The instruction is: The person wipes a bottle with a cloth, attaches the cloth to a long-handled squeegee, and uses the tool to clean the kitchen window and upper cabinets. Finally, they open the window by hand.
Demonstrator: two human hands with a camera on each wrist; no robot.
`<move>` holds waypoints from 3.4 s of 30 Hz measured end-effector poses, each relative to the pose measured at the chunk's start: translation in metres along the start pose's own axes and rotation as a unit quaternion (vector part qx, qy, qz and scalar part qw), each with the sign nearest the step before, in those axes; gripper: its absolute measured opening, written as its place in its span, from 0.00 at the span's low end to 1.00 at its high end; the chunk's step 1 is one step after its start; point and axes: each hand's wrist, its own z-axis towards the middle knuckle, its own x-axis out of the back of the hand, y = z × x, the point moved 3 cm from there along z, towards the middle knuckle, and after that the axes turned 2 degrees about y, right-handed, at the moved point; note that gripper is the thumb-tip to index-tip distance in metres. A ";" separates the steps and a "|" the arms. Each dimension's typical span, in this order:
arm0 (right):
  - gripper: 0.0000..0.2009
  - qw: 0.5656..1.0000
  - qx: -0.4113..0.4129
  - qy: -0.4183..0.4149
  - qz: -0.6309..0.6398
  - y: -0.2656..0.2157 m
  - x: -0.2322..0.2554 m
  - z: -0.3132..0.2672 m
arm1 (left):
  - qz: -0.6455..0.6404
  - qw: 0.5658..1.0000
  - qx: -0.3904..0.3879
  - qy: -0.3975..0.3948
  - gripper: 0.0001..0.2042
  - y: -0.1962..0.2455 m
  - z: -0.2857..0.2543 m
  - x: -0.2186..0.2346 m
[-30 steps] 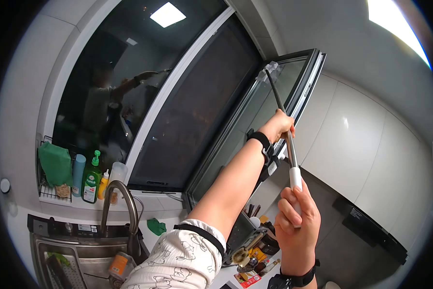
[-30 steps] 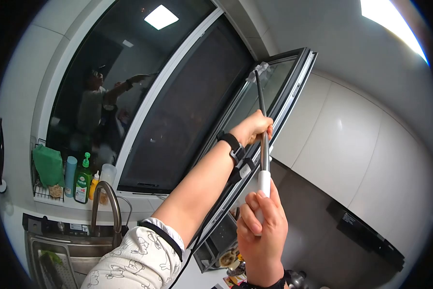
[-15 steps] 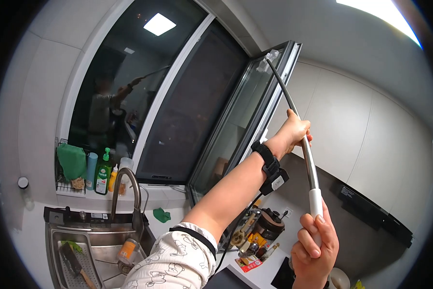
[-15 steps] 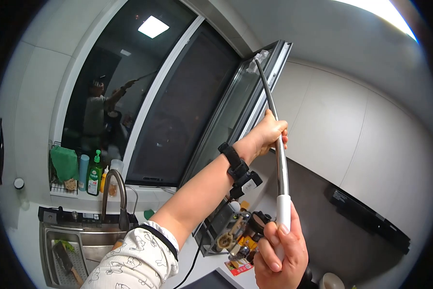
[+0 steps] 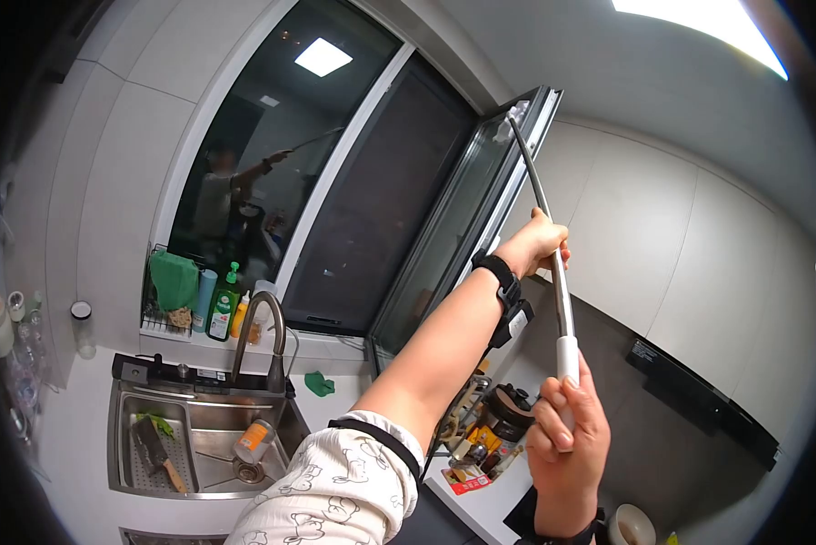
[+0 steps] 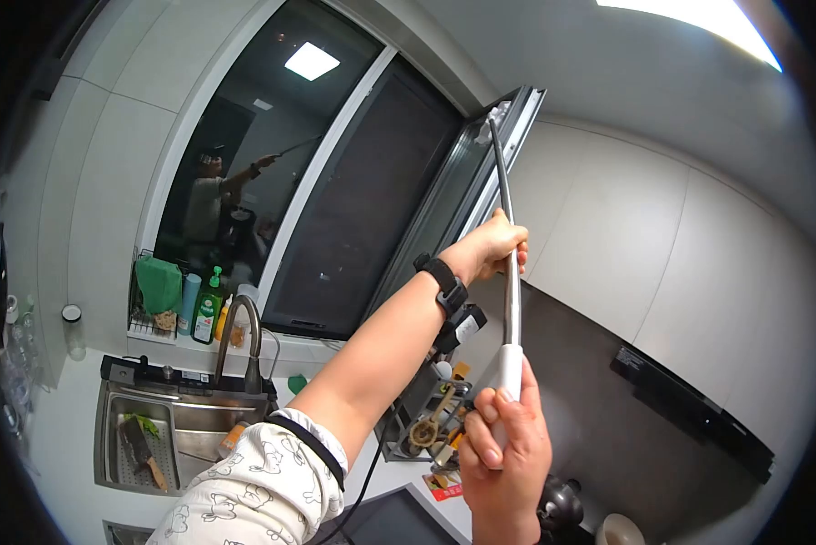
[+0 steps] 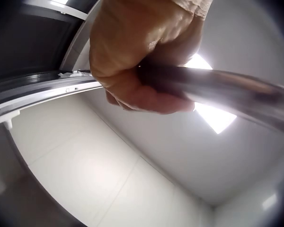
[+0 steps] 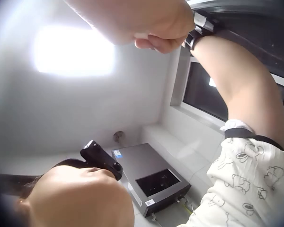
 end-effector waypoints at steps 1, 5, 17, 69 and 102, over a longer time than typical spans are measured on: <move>0.23 1.000 -0.006 -0.001 0.004 0.007 0.003 0.004 | 0.012 1.000 0.018 -0.002 0.16 -0.004 0.002 0.006; 0.26 0.999 -0.027 0.027 -0.008 0.037 0.013 0.008 | 0.037 0.999 0.015 0.009 0.20 -0.027 0.003 0.025; 0.33 0.951 -0.165 0.174 -0.196 0.196 0.085 -0.011 | -0.013 0.996 0.073 -0.053 0.39 -0.185 -0.045 0.143; 0.29 0.900 -0.359 0.208 -0.132 0.245 0.184 -0.052 | 0.194 0.918 0.260 0.227 0.17 -0.376 -0.096 0.211; 0.31 0.840 -0.441 0.235 -0.211 0.224 0.201 -0.116 | 0.122 0.892 0.382 0.210 0.24 -0.435 -0.199 0.194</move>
